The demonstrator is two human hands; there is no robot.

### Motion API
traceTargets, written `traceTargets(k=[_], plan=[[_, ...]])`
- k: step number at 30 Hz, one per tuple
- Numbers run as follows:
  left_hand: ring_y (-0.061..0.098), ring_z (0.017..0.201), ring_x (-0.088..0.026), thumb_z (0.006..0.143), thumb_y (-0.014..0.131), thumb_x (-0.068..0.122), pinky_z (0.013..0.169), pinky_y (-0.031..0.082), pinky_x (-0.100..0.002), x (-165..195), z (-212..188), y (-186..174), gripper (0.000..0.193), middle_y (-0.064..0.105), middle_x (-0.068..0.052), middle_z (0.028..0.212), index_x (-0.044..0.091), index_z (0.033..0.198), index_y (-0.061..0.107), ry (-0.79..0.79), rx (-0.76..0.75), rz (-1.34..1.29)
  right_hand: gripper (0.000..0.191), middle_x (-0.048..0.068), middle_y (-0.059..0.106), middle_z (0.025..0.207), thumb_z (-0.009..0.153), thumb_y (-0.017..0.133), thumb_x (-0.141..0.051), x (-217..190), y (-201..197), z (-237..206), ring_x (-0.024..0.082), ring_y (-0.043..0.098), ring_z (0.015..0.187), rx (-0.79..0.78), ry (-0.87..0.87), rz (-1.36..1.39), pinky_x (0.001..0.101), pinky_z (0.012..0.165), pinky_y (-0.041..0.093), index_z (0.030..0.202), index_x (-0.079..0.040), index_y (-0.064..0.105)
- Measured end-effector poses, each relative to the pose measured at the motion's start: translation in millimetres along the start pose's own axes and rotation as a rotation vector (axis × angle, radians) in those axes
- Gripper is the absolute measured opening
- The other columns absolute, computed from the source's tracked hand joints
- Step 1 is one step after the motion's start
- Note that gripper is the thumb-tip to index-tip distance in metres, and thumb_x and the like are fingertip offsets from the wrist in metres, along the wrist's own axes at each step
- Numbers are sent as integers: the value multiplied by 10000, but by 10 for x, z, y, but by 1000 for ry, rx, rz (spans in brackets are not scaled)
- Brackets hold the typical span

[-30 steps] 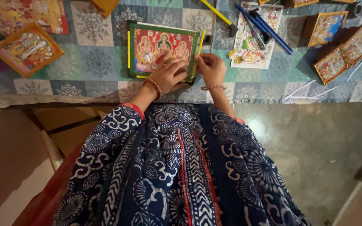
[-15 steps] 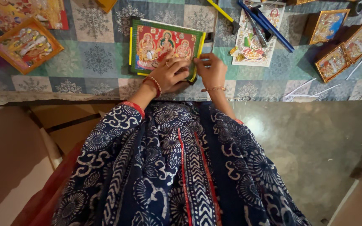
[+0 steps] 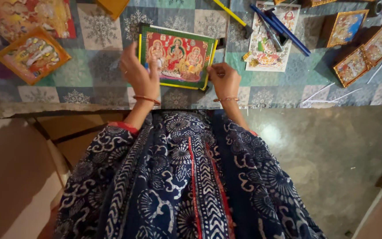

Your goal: The person works on a small framed religious picture at a table, using a yellow pencil-like tool along the frame edges, then flips the frame over and works on its brown backing. They then set the frame aside and place a printed religious picture into a blue frame on the table.

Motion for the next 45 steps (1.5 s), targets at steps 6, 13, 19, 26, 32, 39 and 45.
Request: traceTargets(k=[6, 13, 19, 26, 32, 39, 45], plan=[[532, 1233, -428, 984, 712, 424, 1029, 403, -547, -303, 146, 208, 663, 557, -225, 1341, 34, 1451, 449, -106, -52, 82, 216, 108, 783, 812, 885, 798, -140, 81, 60, 1, 131, 763, 706, -45, 64, 110, 278, 602, 609, 1036, 3, 743], [671, 987, -423, 996, 703, 492, 811, 514, -479, -495, 304, 368, 568, 696, -220, 1047, 0, 1204, 511, -318, -292, -167, 225, 111, 784, 847, 886, 807, -133, 180, 43, 17, 114, 746, 748, -77, 42, 126, 273, 637, 616, 1056, 4, 751], [694, 989, -251, 1013, 680, 452, 849, 519, -391, -422, 350, 298, 523, 702, -148, 1078, 9, 1231, 507, -296, -257, -485, 232, 65, 756, 894, 957, 777, -137, 360, 83, 172, 98, 687, 761, -188, 79, 389, 250, 662, 563, 1129, 14, 737], [666, 1060, -199, 1053, 680, 353, 945, 522, -350, -367, 411, 382, 376, 708, -99, 1160, 46, 1239, 570, -341, -152, -654, 369, -11, 727, 958, 1009, 727, -179, 308, 19, 421, 51, 625, 833, -251, 79, 361, 206, 723, 511, 1342, -24, 696], [662, 1144, -233, 1056, 698, 322, 1036, 507, -379, -407, 316, 477, 442, 697, -137, 1251, 16, 1322, 521, -422, -62, -629, 535, -10, 682, 1208, 1071, 655, -159, -52, -54, 364, 53, 626, 1094, -464, -3, 529, 238, 949, 538, 1574, -96, 482], [435, 1505, -324, 1099, 633, 328, 1241, 343, -401, -366, 92, 505, 792, 343, -222, 1659, 23, 1642, 143, -323, -20, -557, 664, 35, 695, 1196, 972, 690, -140, -156, -145, 264, 129, 677, 1081, -523, 249, 577, 321, 916, 623, 1572, -179, 409], [322, 1482, -444, 998, 713, 298, 1228, 217, -515, -141, 81, 204, 890, 306, -280, 1600, -2, 1606, 135, -109, 25, -98, 637, 61, 719, 1129, 1000, 702, -106, 103, -100, 247, 145, 700, 1006, -517, 222, 591, 318, 881, 613, 1591, -128, 466]])
Point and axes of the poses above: each hand's wrist, its own z-axis towards the middle knuckle, its own y-axis out of the palm, x = y × z, the point moved 5 cm from there along z, towards the middle knuckle
